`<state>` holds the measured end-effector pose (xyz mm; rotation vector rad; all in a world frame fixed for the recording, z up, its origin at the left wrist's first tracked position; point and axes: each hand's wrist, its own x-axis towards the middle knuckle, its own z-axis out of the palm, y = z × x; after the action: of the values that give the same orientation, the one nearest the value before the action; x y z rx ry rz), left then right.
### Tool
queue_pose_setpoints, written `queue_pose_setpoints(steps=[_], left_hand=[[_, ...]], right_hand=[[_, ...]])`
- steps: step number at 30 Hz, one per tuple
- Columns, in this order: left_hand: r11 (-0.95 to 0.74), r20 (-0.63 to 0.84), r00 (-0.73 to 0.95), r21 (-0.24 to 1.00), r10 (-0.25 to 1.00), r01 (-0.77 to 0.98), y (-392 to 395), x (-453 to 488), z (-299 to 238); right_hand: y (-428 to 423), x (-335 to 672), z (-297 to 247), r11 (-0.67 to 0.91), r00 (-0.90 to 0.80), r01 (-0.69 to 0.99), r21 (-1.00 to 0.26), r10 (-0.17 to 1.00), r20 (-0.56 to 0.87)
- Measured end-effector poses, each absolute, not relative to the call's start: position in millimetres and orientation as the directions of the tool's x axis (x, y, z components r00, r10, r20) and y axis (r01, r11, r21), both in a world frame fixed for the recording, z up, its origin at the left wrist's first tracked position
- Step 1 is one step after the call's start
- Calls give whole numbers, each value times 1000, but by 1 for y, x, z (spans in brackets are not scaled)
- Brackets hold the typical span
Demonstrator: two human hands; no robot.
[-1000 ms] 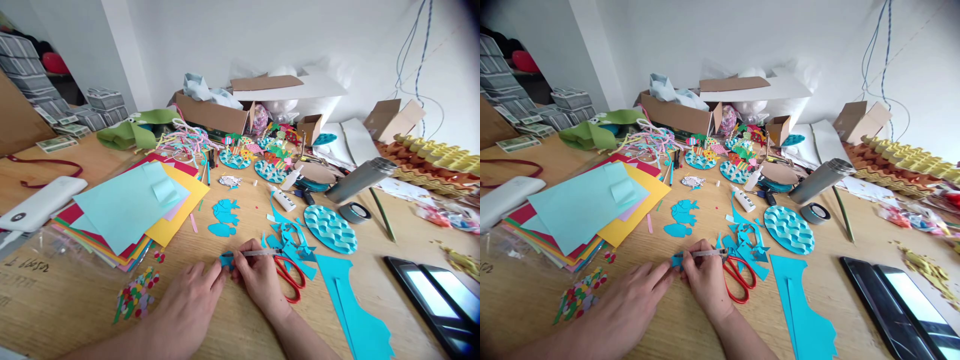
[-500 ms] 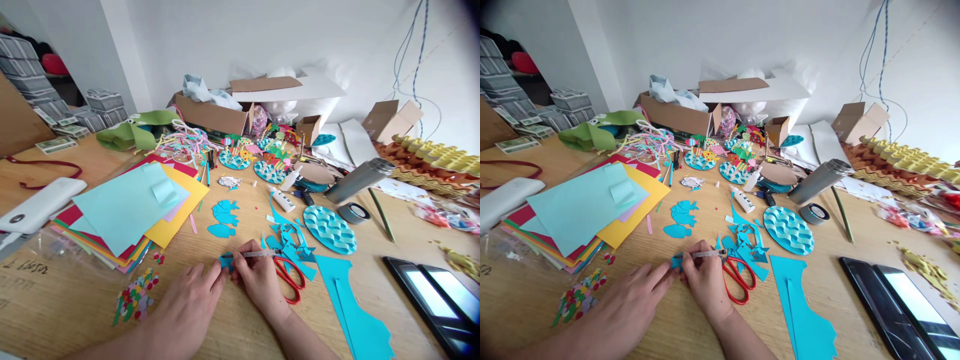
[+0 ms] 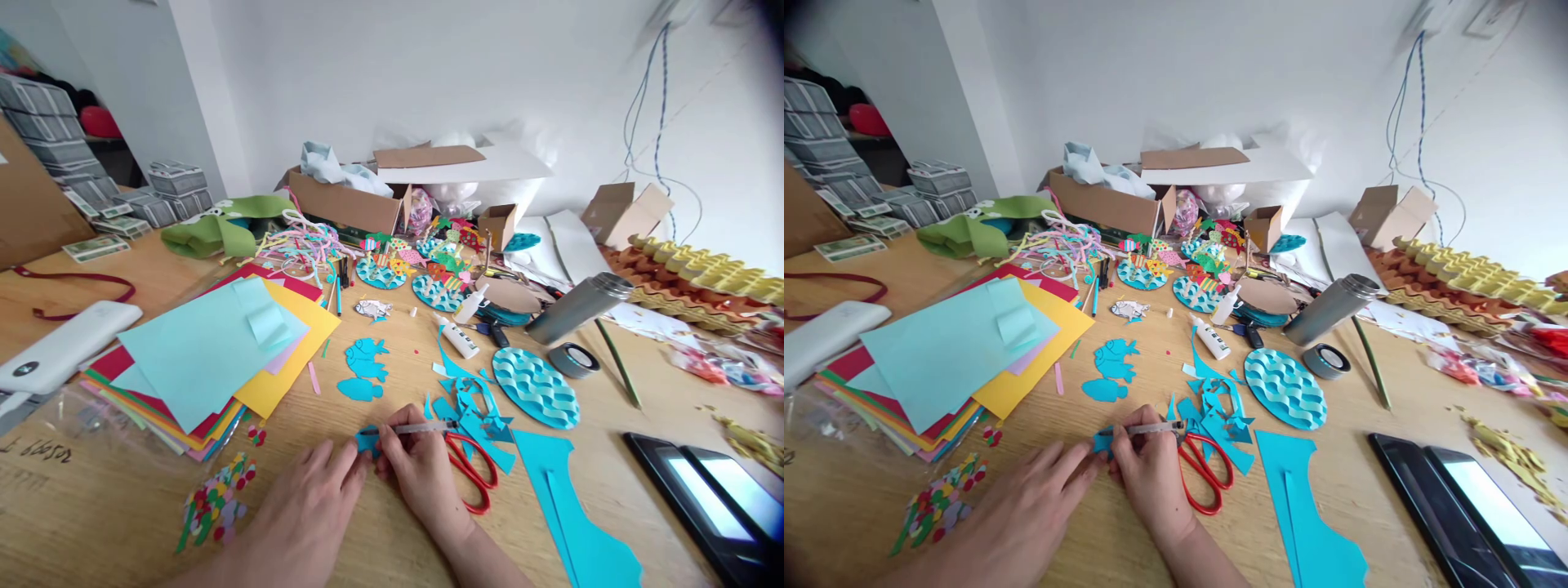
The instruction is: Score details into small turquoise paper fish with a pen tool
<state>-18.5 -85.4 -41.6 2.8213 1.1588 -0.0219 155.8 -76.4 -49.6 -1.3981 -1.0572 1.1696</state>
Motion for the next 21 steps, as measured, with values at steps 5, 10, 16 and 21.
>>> queue_pose_setpoints(steps=[5,10,16,21], left_hand=[[-709,-86,713,75,696,701,-86,-19,-37],[-709,-90,713,82,695,701,-86,-20,-33],[-710,-95,713,72,694,701,-86,-19,-33],[-713,-119,715,67,689,698,-86,-17,-31]], right_hand=[[-76,156,-46,-117,162,50,-992,981,-108],[-77,155,-42,-125,162,56,-991,980,-115],[-77,156,-43,-131,156,46,-990,980,-122],[-77,155,-45,-125,159,38,-991,980,-117]])
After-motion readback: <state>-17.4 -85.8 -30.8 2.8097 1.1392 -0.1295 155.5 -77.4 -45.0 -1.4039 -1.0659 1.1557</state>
